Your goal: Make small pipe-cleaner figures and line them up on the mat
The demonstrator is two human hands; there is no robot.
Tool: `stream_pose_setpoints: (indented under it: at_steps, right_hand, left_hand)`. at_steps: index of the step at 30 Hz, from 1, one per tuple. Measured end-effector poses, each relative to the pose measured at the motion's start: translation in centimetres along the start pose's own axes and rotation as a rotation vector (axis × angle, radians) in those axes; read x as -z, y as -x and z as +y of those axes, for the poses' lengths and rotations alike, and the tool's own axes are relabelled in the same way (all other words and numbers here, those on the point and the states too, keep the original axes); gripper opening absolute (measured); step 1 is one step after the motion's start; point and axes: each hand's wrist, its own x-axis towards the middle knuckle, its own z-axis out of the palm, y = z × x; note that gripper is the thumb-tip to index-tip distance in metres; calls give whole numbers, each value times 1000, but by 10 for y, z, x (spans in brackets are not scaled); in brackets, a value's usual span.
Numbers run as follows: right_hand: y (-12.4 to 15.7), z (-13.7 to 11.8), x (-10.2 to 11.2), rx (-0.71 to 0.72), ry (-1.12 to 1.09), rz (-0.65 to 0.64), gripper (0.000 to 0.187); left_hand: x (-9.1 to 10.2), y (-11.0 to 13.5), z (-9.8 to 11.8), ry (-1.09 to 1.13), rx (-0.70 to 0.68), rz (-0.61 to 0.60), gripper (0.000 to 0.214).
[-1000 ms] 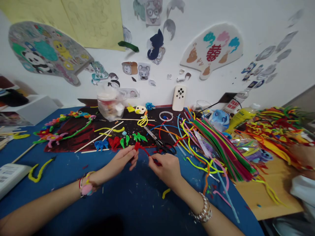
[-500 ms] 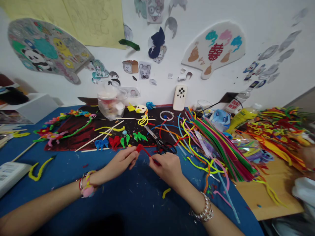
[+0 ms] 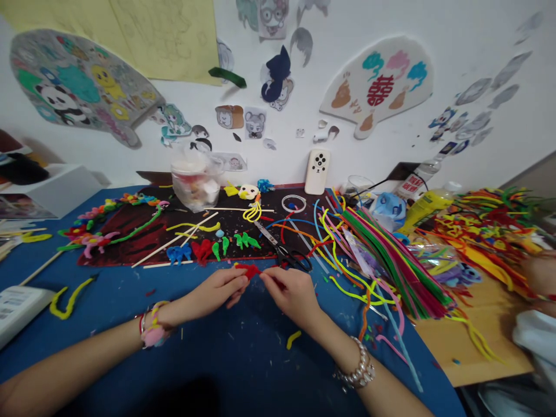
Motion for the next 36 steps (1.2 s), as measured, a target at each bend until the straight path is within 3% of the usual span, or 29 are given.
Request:
stream_pose_setpoints:
  at_steps: [6,10,13,18,31,36]
  right_hand:
    - [-4,-3,-3,-244,-483,-189,34]
    - [-7,3,-7,-471,-947,-370,38]
    - [-7,5,-6,-567,-1162,-457,39]
    - [-6,-1,1,-567,-1141,-596,24]
    - [-5,-1,-2,-585,-1155,-442,22]
    - [-5,-2,2,-562,-1203,-575,26]
  left_hand:
    - [-1,-2,0,209,61,-164,27]
    - [1,-3,0,258,84,-246,26]
    - [0,-3,1,288,112,-304,25]
    - [-2,0,1,262,117,-363,26]
    - [-3,1,-1,170,130,-387,24]
    - [0,2,5,92,112,-351,23]
